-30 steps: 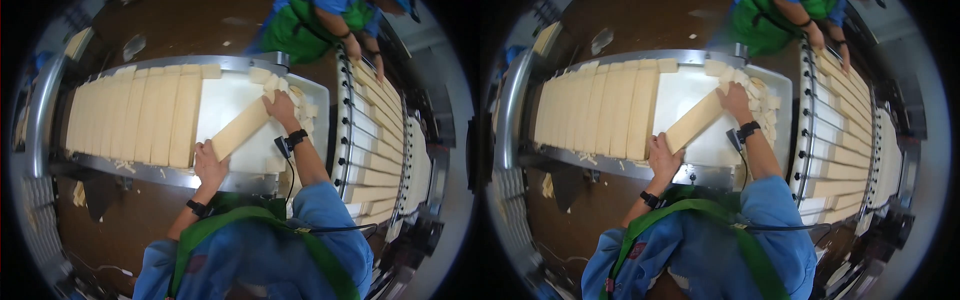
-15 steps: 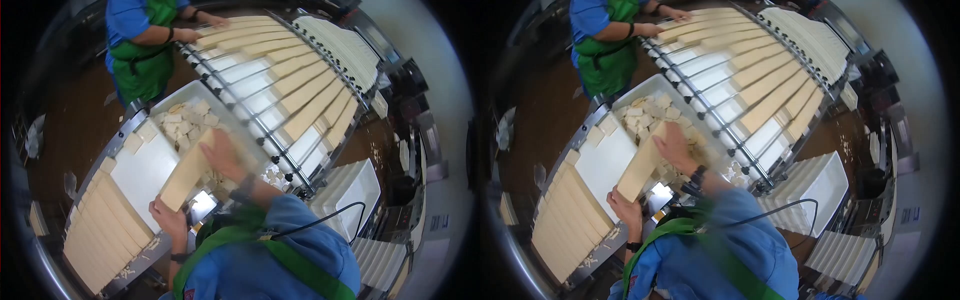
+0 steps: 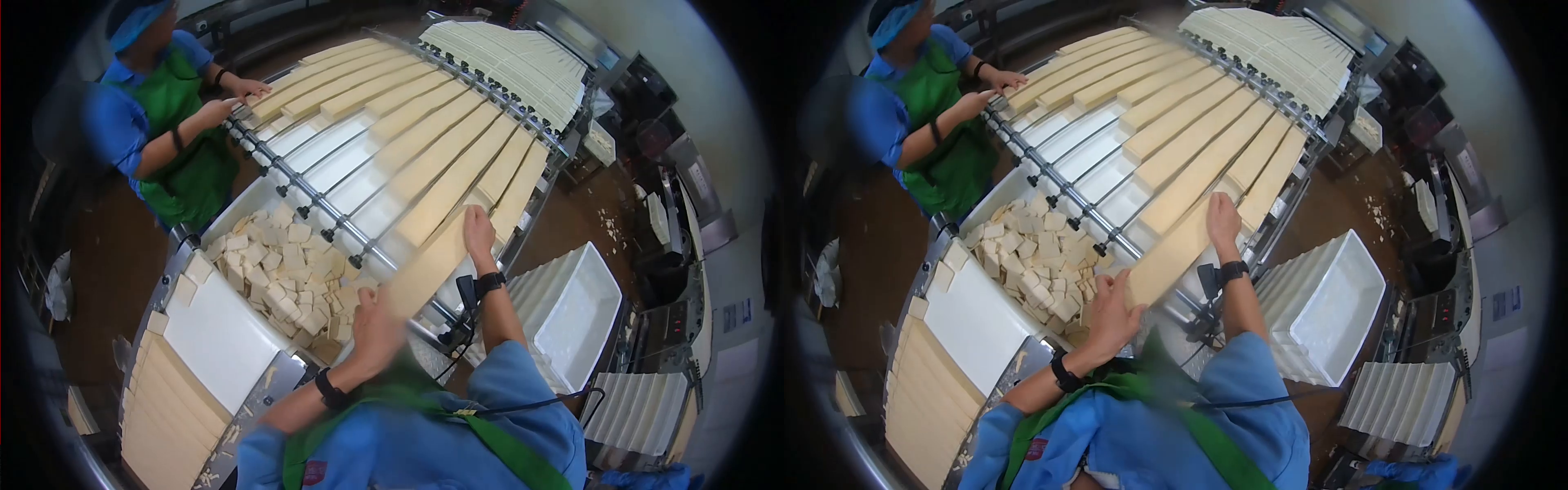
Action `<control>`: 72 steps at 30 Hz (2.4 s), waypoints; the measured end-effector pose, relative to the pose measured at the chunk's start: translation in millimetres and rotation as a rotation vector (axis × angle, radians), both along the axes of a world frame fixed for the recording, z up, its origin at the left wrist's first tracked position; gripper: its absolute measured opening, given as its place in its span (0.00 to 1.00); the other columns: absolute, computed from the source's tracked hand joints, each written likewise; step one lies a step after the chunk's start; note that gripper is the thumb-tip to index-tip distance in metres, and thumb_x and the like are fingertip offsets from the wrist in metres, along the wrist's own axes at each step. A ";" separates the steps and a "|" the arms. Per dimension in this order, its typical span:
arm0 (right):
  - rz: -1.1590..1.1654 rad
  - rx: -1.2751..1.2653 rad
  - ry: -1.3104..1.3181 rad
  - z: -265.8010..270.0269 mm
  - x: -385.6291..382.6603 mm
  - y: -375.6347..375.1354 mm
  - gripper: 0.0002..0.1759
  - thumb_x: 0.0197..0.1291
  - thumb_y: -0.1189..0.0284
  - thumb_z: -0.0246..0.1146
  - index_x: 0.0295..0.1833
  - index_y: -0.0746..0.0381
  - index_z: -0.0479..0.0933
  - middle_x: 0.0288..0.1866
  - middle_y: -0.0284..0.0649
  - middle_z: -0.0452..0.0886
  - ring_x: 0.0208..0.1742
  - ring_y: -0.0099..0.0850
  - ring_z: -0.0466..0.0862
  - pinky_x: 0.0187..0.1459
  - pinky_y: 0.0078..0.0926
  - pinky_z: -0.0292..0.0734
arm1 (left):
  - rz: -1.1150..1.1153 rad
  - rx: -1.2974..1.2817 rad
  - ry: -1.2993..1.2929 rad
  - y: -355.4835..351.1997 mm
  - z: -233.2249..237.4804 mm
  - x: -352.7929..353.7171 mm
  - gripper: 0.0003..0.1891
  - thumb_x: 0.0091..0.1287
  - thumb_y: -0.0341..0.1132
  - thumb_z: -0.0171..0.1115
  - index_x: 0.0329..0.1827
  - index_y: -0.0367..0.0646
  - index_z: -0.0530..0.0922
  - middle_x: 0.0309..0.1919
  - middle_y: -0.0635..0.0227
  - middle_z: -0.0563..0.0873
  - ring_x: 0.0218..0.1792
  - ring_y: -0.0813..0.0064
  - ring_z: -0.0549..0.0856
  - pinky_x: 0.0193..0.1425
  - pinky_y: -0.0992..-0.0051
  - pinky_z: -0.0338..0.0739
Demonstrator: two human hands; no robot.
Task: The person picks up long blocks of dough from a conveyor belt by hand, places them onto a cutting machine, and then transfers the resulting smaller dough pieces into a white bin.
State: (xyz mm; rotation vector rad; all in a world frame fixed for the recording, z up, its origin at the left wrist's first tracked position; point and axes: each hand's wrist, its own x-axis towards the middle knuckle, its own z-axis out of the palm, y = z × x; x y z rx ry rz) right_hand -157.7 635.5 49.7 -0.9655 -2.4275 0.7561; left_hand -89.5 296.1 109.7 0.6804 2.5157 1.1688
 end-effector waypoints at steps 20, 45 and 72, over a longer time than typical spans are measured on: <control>0.159 0.467 -0.379 -4.2 -18.4 45.8 0.37 0.72 0.43 0.61 0.71 0.62 0.79 0.72 0.57 0.79 0.81 0.55 0.65 0.79 0.75 0.47 | -0.056 0.030 -0.018 65.0 -3.4 -22.0 0.33 0.74 0.42 0.68 0.80 0.44 0.67 0.60 0.46 0.75 0.52 0.40 0.86 0.60 0.51 0.81; 0.778 0.450 -0.186 -32.2 79.1 -78.5 0.46 0.68 0.62 0.70 0.88 0.51 0.59 0.89 0.51 0.56 0.89 0.57 0.53 0.82 0.78 0.40 | 0.267 0.344 0.167 34.0 -74.8 -33.5 0.33 0.66 0.19 0.59 0.77 0.38 0.70 0.68 0.48 0.75 0.71 0.43 0.74 0.78 0.55 0.69; 2.061 0.092 0.075 -14.1 -59.4 -682.9 0.36 0.70 0.66 0.69 0.77 0.72 0.69 0.70 0.60 0.75 0.70 0.58 0.73 0.72 0.52 0.69 | 1.816 -0.069 0.151 -395.4 -160.0 112.2 0.45 0.61 0.35 0.78 0.79 0.33 0.64 0.65 0.40 0.66 0.66 0.37 0.74 0.71 0.51 0.74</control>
